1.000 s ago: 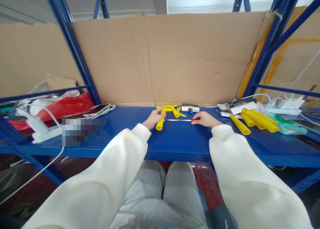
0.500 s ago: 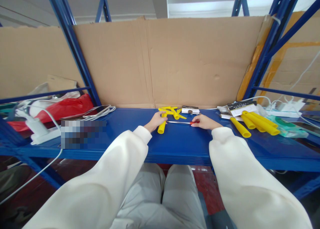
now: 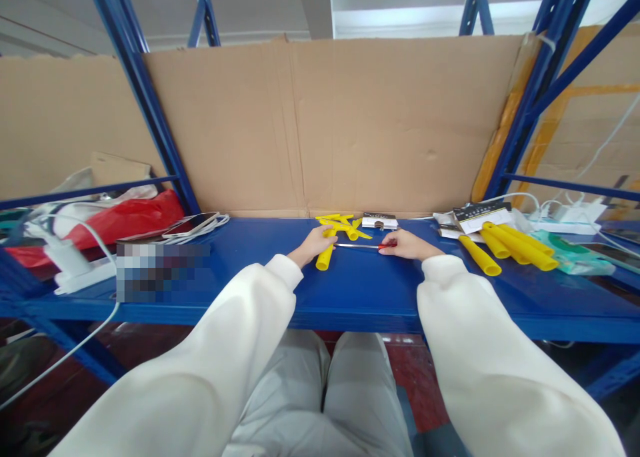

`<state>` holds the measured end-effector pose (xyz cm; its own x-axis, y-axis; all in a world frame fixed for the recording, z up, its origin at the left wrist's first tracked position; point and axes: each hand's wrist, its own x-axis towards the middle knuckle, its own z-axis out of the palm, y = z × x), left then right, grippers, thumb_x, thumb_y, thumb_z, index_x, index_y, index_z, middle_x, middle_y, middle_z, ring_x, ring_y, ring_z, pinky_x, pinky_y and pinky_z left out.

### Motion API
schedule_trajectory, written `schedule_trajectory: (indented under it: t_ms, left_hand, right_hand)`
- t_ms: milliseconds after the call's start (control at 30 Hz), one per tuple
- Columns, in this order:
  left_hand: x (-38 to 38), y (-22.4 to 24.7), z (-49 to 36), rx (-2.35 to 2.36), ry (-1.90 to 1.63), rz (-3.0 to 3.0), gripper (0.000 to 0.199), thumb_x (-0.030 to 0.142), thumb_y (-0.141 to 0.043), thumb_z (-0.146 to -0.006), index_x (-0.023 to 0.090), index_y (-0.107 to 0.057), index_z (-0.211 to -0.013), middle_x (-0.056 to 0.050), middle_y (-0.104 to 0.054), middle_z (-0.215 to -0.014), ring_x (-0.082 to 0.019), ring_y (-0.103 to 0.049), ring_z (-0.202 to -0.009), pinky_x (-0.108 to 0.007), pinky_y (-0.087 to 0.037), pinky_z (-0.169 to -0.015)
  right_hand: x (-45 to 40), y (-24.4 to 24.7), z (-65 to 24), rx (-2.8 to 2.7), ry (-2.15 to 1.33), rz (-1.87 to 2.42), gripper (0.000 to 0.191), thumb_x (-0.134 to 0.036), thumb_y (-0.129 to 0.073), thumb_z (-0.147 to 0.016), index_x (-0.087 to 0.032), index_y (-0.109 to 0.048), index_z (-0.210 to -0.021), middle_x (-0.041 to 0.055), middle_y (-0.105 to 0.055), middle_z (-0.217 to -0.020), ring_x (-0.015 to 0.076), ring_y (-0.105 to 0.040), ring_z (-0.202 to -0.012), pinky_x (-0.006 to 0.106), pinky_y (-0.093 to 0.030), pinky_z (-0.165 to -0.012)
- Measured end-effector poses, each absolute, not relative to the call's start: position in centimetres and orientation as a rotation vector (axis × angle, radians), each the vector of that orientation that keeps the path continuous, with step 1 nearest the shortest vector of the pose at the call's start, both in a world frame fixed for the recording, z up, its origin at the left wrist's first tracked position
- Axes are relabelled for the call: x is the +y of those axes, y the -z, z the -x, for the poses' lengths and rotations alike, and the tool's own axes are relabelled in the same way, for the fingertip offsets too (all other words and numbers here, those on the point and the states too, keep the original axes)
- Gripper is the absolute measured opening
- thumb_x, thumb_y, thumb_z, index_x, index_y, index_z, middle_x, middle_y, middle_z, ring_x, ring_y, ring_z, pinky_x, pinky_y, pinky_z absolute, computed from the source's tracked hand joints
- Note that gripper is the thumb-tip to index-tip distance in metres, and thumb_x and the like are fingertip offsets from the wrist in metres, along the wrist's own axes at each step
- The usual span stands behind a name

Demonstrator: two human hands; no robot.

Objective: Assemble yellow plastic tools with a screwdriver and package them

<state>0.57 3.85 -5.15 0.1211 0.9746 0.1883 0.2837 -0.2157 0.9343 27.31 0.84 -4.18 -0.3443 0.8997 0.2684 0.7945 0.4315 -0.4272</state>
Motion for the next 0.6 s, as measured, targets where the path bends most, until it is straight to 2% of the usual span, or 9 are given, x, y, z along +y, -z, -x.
schedule_trajectory:
  t_ms: [100, 200, 433, 600]
  left_hand:
    - [3.6, 4.7, -0.6, 1.385, -1.087, -1.771, 0.049, 0.011, -0.071, -0.081, 0.011, -0.067, -0.129, -0.017, -0.07, -0.126, -0.026, -0.068, -0.113, -0.033, -0.05, -0.098]
    - [3.2, 4.3, -0.6, 1.476, -1.106, -1.895, 0.039, 0.013, -0.071, -0.083, 0.012, -0.071, -0.122, -0.018, -0.069, -0.129, -0.028, -0.063, -0.123, -0.034, -0.044, -0.107]
    - [2.9, 3.8, 0.0, 1.538, -1.188, -2.02, 0.026, 0.015, -0.065, -0.088, 0.011, -0.076, -0.112, -0.018, -0.072, -0.123, -0.028, -0.066, -0.118, -0.034, -0.046, -0.106]
    - [2.6, 3.5, 0.6, 1.599, -1.183, -2.116, 0.027, 0.012, -0.06, -0.09, 0.013, -0.076, -0.112, -0.013, -0.074, -0.12, -0.023, -0.069, -0.113, -0.03, -0.047, -0.104]
  right_hand:
    - [0.7, 4.1, -27.1, -2.213, -0.307, 1.413, 0.035, -0.057, -0.07, -0.07, -0.023, -0.074, -0.075, 0.0061, -0.077, -0.081, 0.0253, -0.07, -0.076, 0.036, -0.056, -0.071]
    - [0.5, 4.0, -26.9, -2.192, -0.309, 1.413, 0.035, -0.056, -0.068, -0.071, -0.023, -0.074, -0.076, 0.0061, -0.077, -0.08, 0.0253, -0.07, -0.076, 0.037, -0.056, -0.07]
    - [0.8, 3.7, -27.1, -2.132, -0.296, 1.457, 0.031, -0.053, -0.067, -0.076, -0.022, -0.074, -0.075, 0.0061, -0.077, -0.079, 0.0243, -0.07, -0.074, 0.035, -0.056, -0.07]
    - [2.4, 3.9, -27.7, -1.933, -0.274, 1.584, 0.022, -0.039, -0.068, -0.078, -0.018, -0.073, -0.077, 0.0079, -0.076, -0.079, 0.0222, -0.07, -0.073, 0.032, -0.055, -0.071]
